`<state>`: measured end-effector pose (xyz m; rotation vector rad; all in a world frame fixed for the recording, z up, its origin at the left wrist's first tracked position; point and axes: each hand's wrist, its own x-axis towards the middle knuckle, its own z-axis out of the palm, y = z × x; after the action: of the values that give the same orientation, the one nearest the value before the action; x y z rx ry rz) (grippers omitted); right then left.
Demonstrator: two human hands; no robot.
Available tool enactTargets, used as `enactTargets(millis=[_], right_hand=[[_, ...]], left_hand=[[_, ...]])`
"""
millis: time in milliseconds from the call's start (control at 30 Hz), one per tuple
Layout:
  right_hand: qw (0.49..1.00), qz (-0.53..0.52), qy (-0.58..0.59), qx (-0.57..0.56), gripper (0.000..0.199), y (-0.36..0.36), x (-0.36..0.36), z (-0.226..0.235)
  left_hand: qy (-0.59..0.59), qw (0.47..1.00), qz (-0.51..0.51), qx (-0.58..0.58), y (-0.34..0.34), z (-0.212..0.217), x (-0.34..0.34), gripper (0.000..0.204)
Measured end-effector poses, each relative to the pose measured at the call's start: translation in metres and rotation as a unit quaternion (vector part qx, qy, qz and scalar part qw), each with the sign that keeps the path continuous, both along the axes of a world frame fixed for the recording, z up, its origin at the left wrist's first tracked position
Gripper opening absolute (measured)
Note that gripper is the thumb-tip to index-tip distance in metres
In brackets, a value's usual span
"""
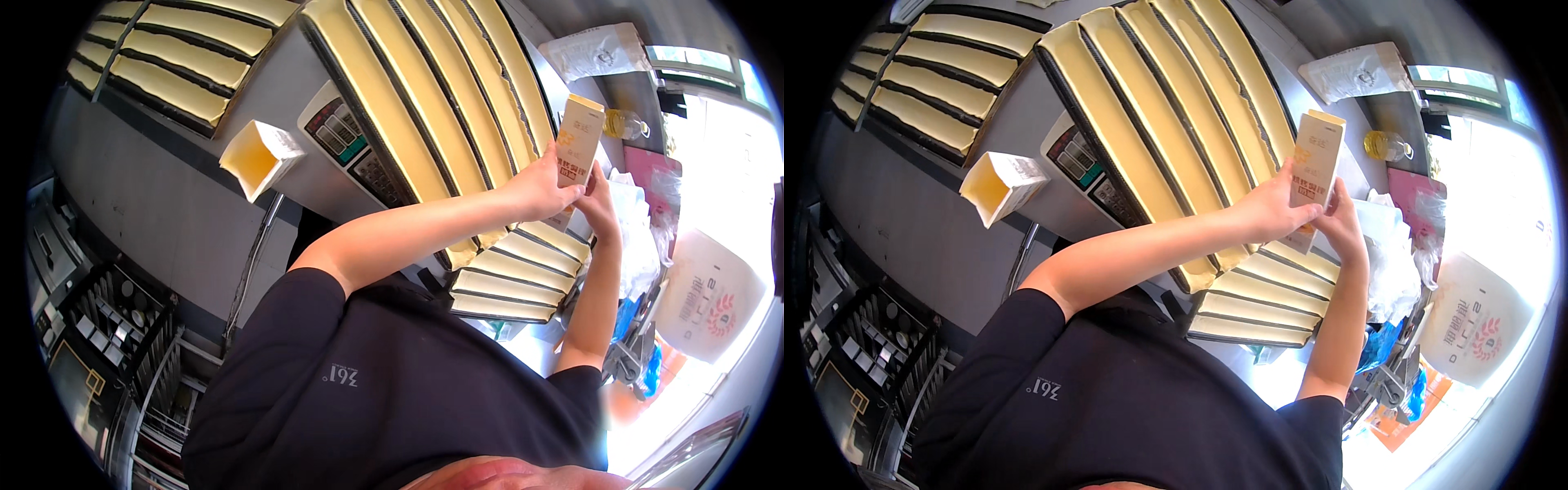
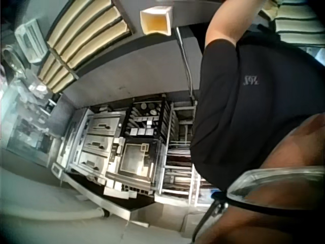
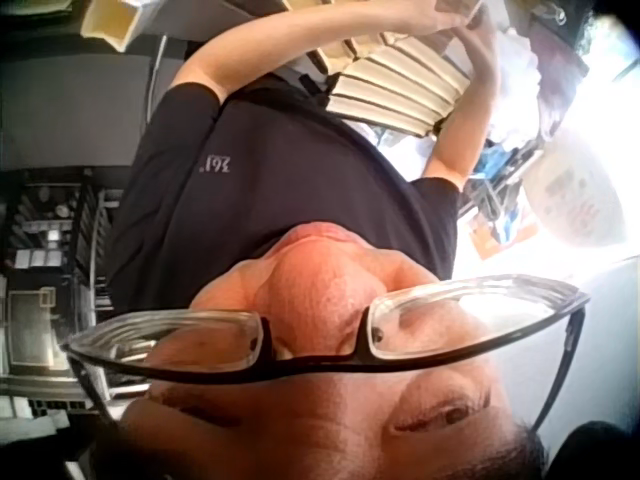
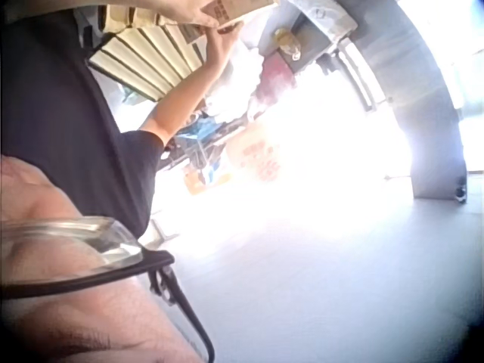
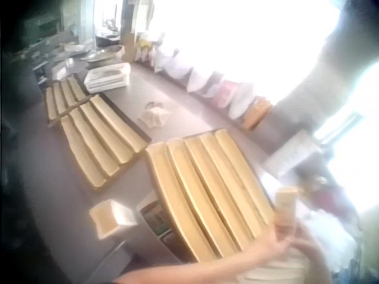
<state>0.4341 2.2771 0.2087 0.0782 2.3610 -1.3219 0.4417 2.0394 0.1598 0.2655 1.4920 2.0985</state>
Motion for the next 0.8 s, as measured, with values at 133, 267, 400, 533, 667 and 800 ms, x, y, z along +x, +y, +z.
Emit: enactTargets(millis=[133,267,400,533,667,800], right_hand=[[0.999,0.006,-0.031,0.024,0.075,0.006,-0.008,-0.001],[0.999,0.011,-0.045,0.024,0.077,0.013,-0.011,-0.008],[0.998,0.017,-0.043,0.029,0.078,0.015,-0.014,-0.013],[0.998,0.026,-0.050,0.031,0.078,0.014,-0.017,-0.014],[0.997,0.039,-0.052,0.044,0.078,0.017,-0.021,-0.014],[0.996,0.040,-0.063,0.038,0.078,0.017,-0.022,-0.014]], left_hand=[[-0.018,1.000,-0.008,0.010,0.007,-0.009,-0.007,0.085],[-0.022,1.000,-0.006,0.017,0.011,-0.013,-0.007,0.085],[-0.034,0.999,-0.007,0.018,0.013,-0.019,-0.008,0.085],[-0.042,0.999,-0.008,-0.007,0.016,-0.022,-0.011,0.086],[-0.050,0.999,-0.012,-0.005,0.017,-0.023,-0.013,0.086],[-0.052,0.999,-0.011,-0.004,0.019,-0.026,-0.013,0.084]])
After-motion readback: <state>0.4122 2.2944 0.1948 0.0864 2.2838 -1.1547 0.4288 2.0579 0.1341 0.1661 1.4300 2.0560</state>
